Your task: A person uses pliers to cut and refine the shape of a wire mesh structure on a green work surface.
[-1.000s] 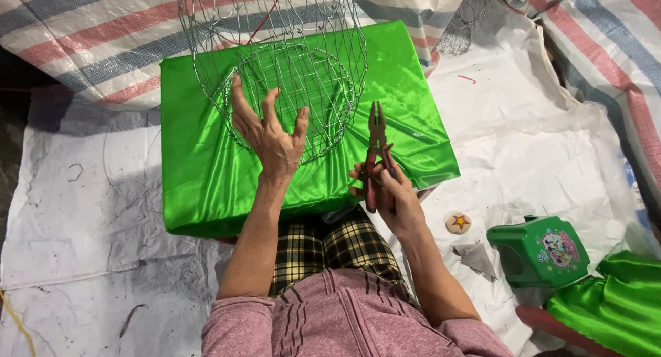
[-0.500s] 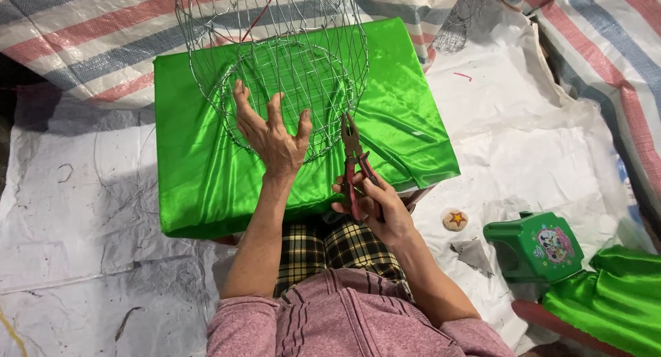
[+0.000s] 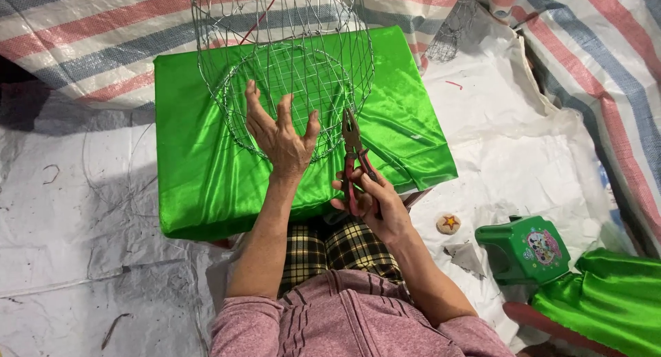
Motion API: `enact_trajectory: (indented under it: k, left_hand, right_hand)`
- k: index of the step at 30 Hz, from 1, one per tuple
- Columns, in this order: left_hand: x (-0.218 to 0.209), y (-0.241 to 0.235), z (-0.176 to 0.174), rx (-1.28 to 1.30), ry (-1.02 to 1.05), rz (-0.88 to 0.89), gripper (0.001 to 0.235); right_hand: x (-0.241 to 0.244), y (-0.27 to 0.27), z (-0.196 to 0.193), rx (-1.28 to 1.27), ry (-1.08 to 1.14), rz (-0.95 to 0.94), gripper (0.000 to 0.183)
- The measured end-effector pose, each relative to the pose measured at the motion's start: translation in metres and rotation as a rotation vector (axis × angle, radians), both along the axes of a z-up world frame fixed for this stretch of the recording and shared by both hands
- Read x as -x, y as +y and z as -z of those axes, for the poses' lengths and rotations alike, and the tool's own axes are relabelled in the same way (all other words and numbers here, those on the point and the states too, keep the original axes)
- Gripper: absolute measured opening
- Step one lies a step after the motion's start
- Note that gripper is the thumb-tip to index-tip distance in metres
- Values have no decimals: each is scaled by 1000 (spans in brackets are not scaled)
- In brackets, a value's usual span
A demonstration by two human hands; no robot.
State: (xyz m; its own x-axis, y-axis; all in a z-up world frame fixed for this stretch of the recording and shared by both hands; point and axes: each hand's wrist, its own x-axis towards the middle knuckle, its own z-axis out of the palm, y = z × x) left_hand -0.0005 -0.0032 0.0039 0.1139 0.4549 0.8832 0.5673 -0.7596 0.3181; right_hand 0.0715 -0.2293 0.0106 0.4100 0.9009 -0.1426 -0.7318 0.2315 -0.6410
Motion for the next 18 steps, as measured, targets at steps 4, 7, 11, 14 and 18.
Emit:
enact_trajectory:
  k: [4,7,11,14,18]
  left_hand:
    - [-1,2,3,2,-11,0,56]
    - [-1,1,2,10,-14,6,56]
    - [-2,1,2,-8,-17,1,55]
    - [-1,1,2,-11,-22,5,55]
    - [-2,1,3,-13,-35,4,57]
  right_hand:
    - [1,1,-4,15,-6,13,21]
    - [1,2,-5,29,-22,8,23]
    - [2,3,-6,4,-76,32,22]
    - [4,4,-11,15,-136,46,23]
    - [9,-3,-23,60,-216,67,22]
